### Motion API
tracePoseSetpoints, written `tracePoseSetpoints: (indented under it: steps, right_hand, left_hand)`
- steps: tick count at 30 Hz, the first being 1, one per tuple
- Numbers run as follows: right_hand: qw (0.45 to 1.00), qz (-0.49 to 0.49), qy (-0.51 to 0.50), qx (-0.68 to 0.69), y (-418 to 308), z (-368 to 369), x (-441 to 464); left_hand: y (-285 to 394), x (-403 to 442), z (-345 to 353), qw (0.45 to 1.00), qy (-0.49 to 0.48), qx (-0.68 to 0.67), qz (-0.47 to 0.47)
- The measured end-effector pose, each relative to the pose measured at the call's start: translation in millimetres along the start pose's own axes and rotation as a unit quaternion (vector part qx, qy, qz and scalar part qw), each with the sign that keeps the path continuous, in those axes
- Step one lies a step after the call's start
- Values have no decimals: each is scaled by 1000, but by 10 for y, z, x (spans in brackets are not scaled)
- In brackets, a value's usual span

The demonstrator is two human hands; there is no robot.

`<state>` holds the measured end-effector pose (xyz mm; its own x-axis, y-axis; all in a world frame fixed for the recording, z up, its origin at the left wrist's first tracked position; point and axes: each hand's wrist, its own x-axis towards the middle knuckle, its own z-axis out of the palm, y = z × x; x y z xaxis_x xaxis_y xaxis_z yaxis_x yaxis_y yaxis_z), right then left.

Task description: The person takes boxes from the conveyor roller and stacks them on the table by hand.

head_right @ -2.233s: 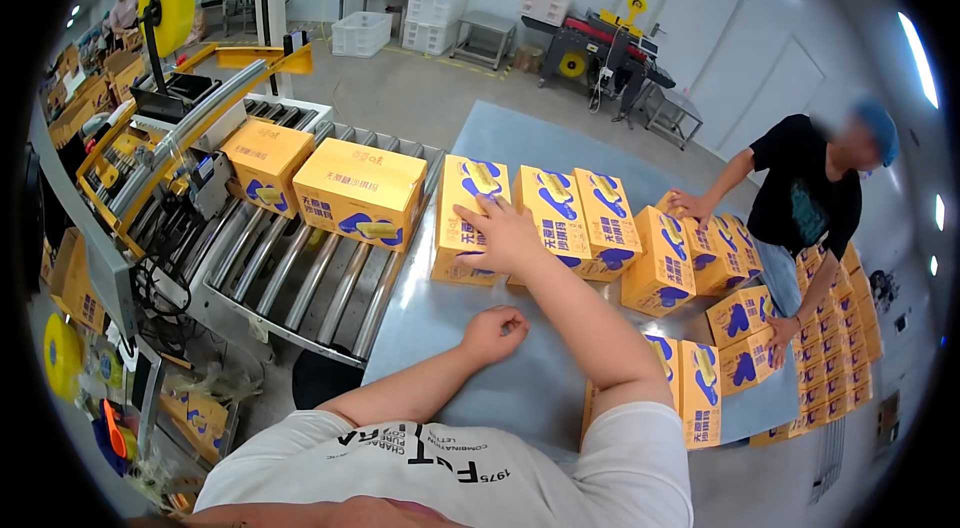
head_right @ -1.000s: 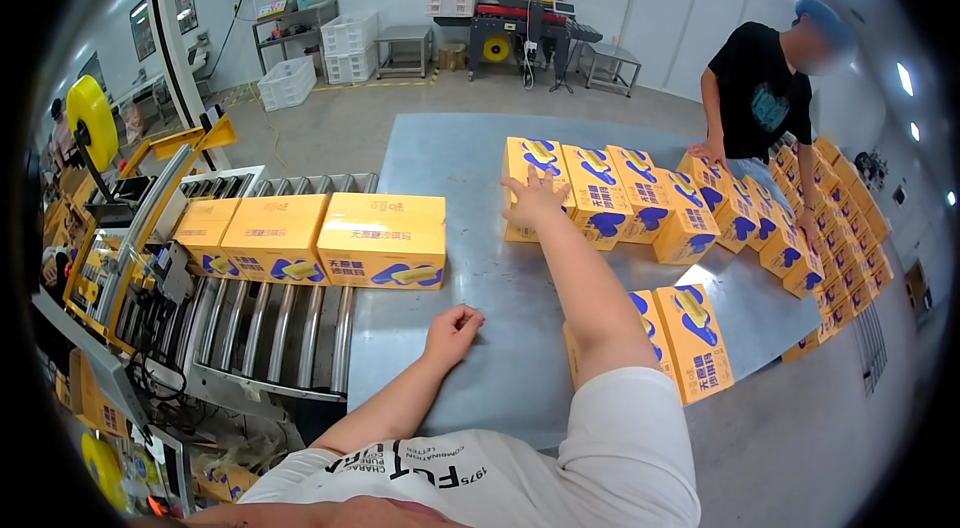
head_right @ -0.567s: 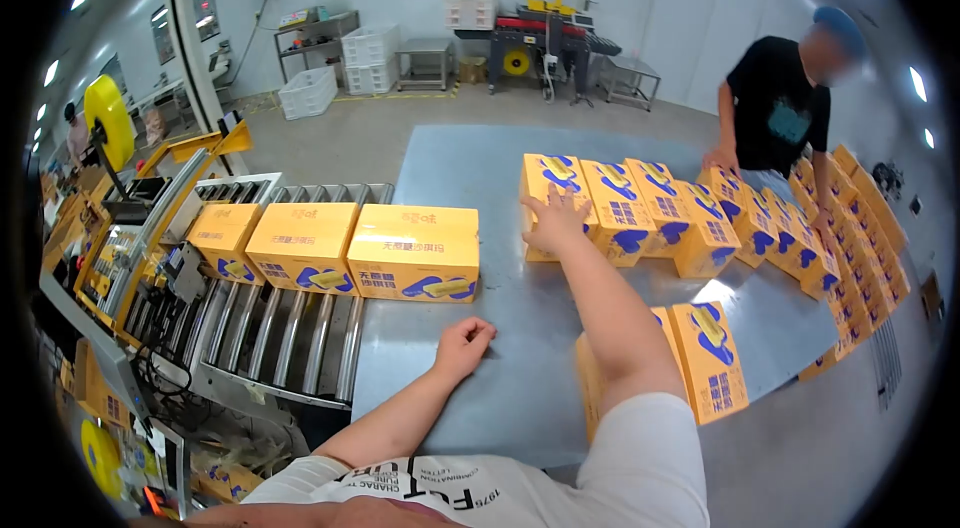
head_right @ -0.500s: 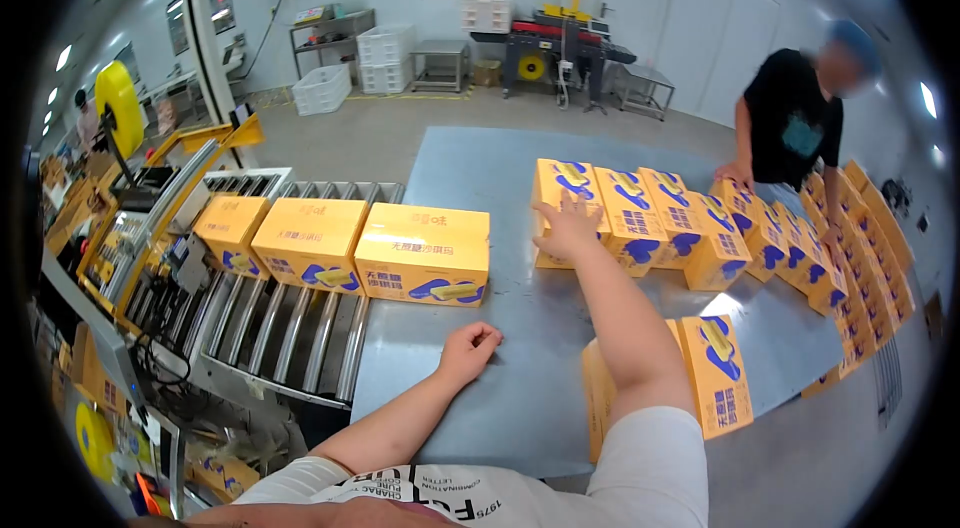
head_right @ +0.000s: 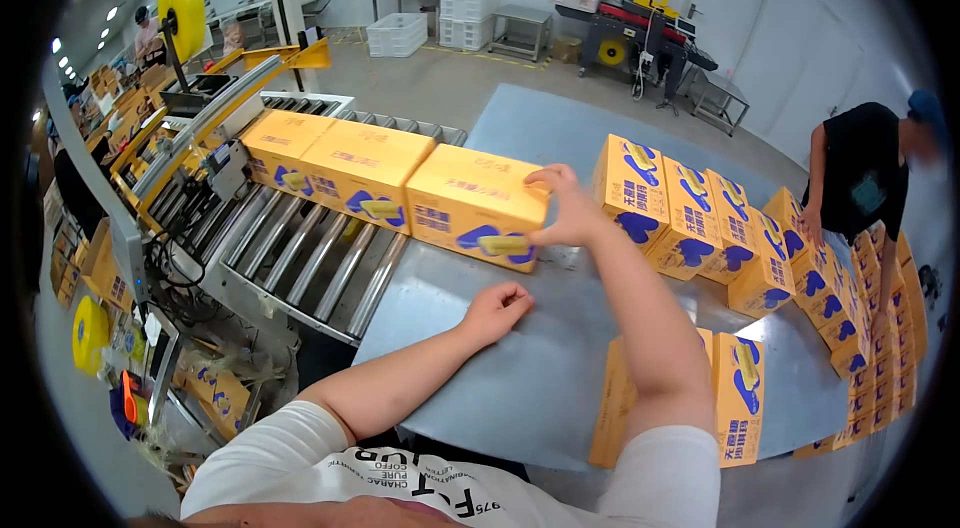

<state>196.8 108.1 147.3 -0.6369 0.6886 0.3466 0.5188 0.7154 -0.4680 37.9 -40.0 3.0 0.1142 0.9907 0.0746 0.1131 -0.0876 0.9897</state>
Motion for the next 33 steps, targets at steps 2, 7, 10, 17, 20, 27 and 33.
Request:
tracePoseSetpoints:
  steps: [2,7,10,17,20,27,33]
  right_hand:
    - [994,-18,106,8,-62,-233,-24]
    - [936,-145,315,-52,-923,-932,128]
    - [949,-102,276,-113,-678,-821,107]
    - [950,151,-10,-273,27,-559,-59]
    - [937,151,-65,-309,-63,-427,-117]
    - [948,42,-32,-314,-15,-325,-47]
    - [936,-21,188,-298,-209,-743,-150]
  left_hand:
    - [56,12,-32,1000,0,10,-1]
    - [43,7,-7,1000,-6,-1,2]
    - [40,-18,-28,1000,-4,-2,4]
    - [23,12,-38,1000,-2,-29,2]
    - [139,-20,-58,1000,-4,-8,-9]
    - [86,-5,-35,1000,-4,-17,-6]
    - [72,20,-38,999,-12,-32,-13]
